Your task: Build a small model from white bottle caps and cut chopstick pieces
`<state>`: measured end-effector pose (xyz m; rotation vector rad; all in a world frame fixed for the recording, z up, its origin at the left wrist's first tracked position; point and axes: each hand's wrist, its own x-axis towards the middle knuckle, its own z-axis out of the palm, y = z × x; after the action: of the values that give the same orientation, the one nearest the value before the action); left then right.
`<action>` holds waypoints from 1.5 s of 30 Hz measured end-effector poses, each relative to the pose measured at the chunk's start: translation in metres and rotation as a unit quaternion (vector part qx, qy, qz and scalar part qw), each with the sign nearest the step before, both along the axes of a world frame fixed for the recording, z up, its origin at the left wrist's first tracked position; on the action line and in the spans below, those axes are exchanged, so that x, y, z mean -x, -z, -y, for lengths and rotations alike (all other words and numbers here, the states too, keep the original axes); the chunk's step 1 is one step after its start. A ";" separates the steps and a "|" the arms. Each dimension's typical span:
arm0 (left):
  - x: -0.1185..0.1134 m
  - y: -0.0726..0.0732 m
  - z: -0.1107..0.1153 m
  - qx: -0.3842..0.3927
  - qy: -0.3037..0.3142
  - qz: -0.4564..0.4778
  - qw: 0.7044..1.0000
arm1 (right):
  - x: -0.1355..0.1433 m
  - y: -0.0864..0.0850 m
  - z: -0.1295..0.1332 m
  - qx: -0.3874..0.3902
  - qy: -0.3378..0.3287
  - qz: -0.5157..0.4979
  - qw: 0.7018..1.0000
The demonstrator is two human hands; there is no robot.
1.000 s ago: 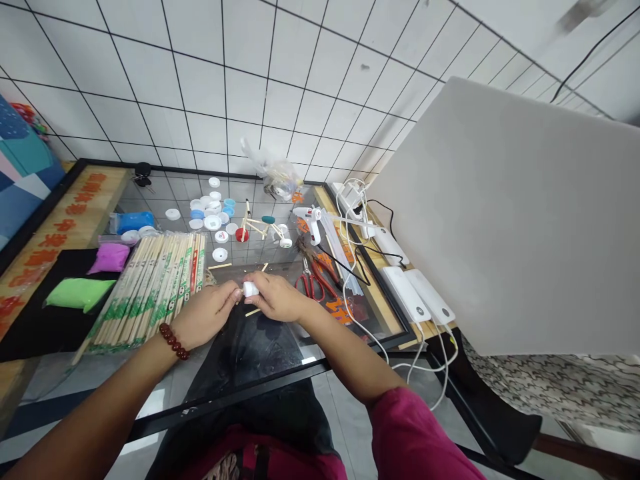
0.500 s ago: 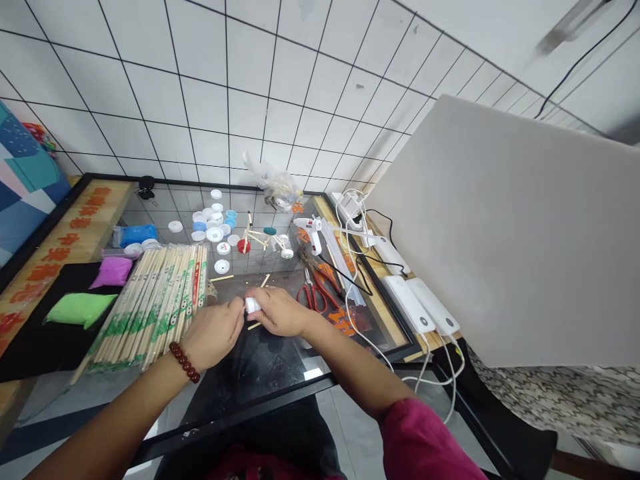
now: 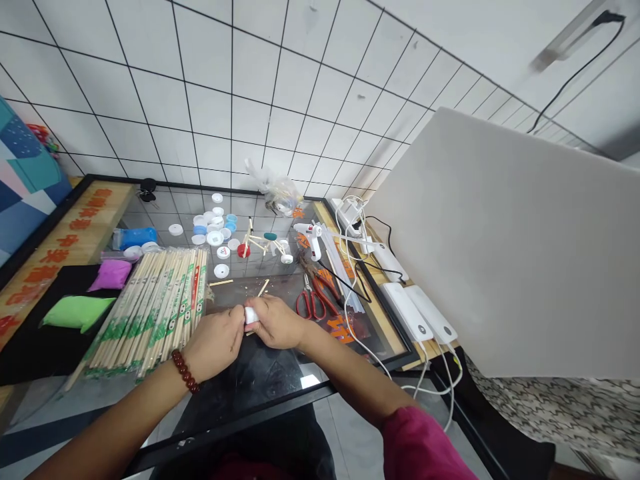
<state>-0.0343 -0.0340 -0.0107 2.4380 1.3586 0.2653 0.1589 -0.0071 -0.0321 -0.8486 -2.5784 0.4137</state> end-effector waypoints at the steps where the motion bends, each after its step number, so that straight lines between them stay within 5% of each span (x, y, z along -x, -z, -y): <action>1: 0.001 0.000 -0.001 0.002 -0.001 0.025 1.000 | 0.001 -0.002 0.001 0.004 0.006 -0.004 1.000; 7: 0.009 -0.004 -0.010 0.099 -0.039 0.247 0.963 | -0.001 -0.018 0.003 0.068 0.030 -0.116 0.990; 12: 0.013 -0.003 -0.015 0.209 -0.061 0.314 0.924 | -0.007 -0.017 -0.003 0.072 0.036 -0.113 0.990; 22: 0.009 -0.009 -0.009 0.090 -0.049 0.153 0.983 | -0.011 -0.012 -0.007 0.085 0.021 -0.087 0.992; 30: 0.009 -0.014 -0.010 0.139 -0.007 0.221 0.965 | -0.010 -0.012 -0.004 0.102 -0.007 -0.129 0.986; 36: -0.001 -0.006 -0.003 0.124 -0.066 0.311 0.940 | -0.005 -0.009 -0.002 0.121 0.014 -0.161 0.979; 45: -0.003 -0.004 -0.001 0.083 -0.073 0.298 0.948 | 0.001 -0.003 0.004 0.113 0.033 -0.180 0.977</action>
<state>-0.0308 -0.0334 -0.0069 1.8915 1.2168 0.8126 0.1583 -0.0113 -0.0295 -0.8434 -2.1909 0.7747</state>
